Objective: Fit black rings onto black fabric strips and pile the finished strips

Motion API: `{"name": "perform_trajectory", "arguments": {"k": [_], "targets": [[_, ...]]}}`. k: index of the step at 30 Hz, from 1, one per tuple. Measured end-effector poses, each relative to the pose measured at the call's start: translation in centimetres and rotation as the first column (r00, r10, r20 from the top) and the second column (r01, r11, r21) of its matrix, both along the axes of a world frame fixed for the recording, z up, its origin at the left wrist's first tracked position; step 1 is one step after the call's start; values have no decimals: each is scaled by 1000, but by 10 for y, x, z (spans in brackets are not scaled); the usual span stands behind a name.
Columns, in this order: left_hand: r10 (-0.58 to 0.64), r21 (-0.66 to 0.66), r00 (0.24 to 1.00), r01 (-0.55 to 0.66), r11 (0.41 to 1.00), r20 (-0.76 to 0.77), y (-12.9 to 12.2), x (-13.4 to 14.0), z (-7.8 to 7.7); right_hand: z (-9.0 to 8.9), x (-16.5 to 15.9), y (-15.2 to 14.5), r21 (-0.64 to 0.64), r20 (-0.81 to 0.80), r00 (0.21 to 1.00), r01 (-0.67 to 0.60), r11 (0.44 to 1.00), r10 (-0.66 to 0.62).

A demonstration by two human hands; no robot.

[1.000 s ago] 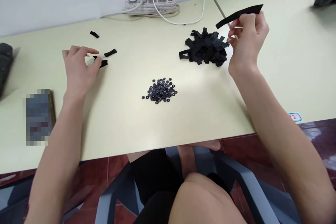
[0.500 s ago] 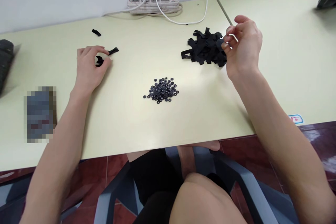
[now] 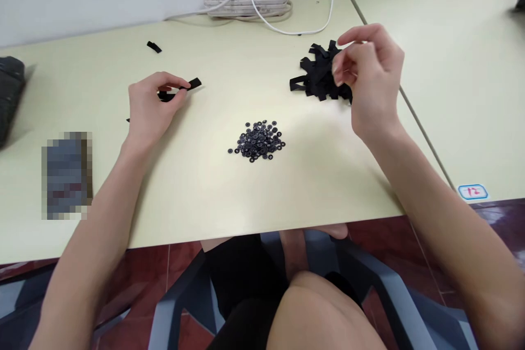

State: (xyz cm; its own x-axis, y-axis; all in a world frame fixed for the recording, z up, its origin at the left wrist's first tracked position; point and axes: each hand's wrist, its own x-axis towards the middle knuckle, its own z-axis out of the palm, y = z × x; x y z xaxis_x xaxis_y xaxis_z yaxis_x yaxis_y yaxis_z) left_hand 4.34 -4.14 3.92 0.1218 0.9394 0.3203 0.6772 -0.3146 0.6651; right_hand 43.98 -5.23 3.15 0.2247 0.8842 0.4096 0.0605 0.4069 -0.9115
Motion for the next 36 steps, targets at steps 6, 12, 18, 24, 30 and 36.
{"name": "perform_trajectory", "arguments": {"k": [6,12,18,24,30,36], "targets": [[-152,-177,919,228,957,363,-26,55,4,-1,-38,-39,24,383,869,-349,937,314],[-238,-258,873,369,893,425,-54,87,13,-17,-54,-53,-25,533,754,-438,898,383],[-232,-292,883,367,883,409,-59,92,14,-12,-56,-55,-70,480,768,-450,891,425],[-267,-315,867,416,853,420,-61,91,14,-10,-58,-56,-116,399,801,-438,891,446],[-307,-291,814,486,824,493,-58,88,12,-9,-57,-54,-142,356,834,-398,906,422],[-295,-278,829,459,844,474,-55,86,12,-8,-54,-50,-143,282,886,-339,930,367]]}}
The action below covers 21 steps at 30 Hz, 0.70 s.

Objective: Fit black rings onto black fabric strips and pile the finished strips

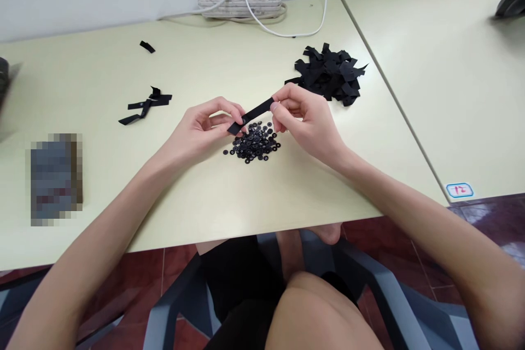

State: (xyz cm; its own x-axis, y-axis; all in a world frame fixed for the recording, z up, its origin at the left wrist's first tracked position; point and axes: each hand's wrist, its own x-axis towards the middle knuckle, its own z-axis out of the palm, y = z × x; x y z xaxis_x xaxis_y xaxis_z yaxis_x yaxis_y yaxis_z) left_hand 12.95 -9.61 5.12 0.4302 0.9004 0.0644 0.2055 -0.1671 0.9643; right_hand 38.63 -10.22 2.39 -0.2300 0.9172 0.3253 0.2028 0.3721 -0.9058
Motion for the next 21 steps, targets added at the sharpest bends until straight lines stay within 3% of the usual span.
{"name": "perform_trajectory", "arguments": {"k": [8,21], "targets": [[46,-15,994,-48,999,-102,-4,1,6,-8,2,4,11,22,1000,12,1000,-12],[141,-2,979,-143,990,-149,-8,10,1,-9,2,5,8,54,998,24,1000,-24]]}}
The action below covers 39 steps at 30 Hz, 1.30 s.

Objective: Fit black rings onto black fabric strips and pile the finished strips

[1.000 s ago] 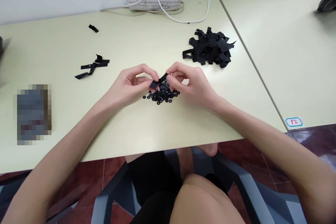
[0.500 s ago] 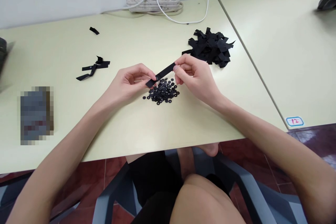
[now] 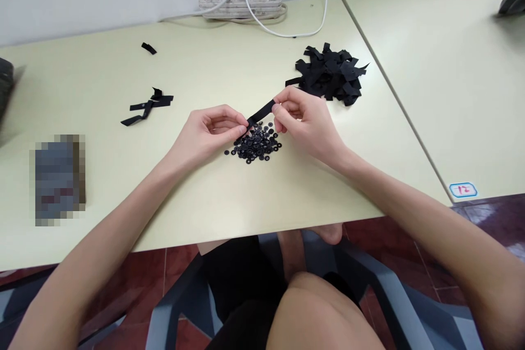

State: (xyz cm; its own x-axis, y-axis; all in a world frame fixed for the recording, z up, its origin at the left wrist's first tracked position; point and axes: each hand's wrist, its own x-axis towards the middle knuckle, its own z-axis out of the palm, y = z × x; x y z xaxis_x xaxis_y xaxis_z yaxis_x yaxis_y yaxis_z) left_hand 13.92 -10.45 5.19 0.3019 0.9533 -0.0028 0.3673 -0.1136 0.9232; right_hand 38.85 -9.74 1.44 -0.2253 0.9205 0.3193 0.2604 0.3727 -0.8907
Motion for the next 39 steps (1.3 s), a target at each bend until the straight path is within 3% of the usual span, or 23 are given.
{"name": "perform_trajectory", "arguments": {"k": [4,9,12,17,22,30,35,39], "targets": [[-2,-10,999,2,1000,52,-2,2,3,-6,1,0,52,99,995,18,999,-23],[-1,-26,997,4,1000,83,-3,1,3,-4,-1,-3,335,203,964,94,937,-169],[-1,-31,998,3,1000,70,-5,2,3,1,-4,-7,474,249,954,28,880,-164],[7,2,999,-7,1000,48,-6,3,4,4,-7,-17,596,344,934,-143,791,-90],[5,4,997,-6,1000,71,-3,0,3,0,-9,-21,591,516,856,-327,738,-35],[5,65,1000,-6,998,16,-4,0,4,1,-6,-12,559,532,845,-305,771,-51],[-8,61,1000,9,998,-1,-5,1,5,4,-7,-15,555,571,820,-403,728,18],[-7,63,1000,7,998,10,-5,1,5,1,-7,-15,558,598,802,-415,719,0]]}}
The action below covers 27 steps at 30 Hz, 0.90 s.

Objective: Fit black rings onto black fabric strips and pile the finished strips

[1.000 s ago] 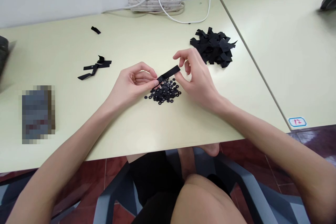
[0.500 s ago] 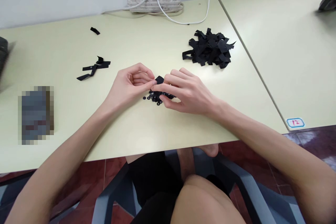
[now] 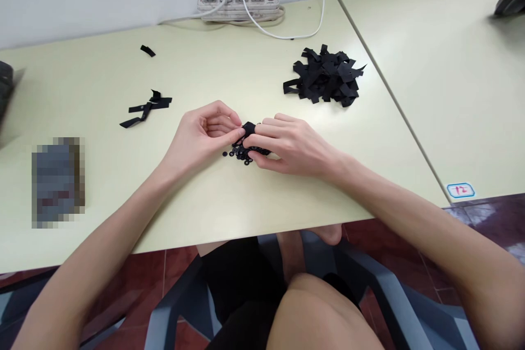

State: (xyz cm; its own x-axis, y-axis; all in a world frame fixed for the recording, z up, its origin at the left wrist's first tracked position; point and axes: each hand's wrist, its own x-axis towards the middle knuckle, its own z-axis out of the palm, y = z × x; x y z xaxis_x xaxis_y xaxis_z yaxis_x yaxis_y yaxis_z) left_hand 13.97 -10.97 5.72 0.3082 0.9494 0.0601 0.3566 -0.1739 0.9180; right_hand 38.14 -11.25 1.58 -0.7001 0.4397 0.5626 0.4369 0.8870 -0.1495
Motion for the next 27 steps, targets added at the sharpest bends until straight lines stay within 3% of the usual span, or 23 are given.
{"name": "perform_trajectory", "arguments": {"k": [7,12,20,27], "targets": [[-37,-79,999,34,996,-33,2,-1,0,-3,2,0,52,0,1000,-26,998,26],[-117,-167,993,113,980,-15,4,-2,-1,-6,-1,-1,11,-33,999,37,999,-36],[-128,-192,991,120,974,-29,4,-2,3,-1,-1,1,43,-99,987,131,990,-126],[-146,-210,989,143,967,2,5,-2,0,-1,3,0,-29,-68,993,94,995,-96]]}}
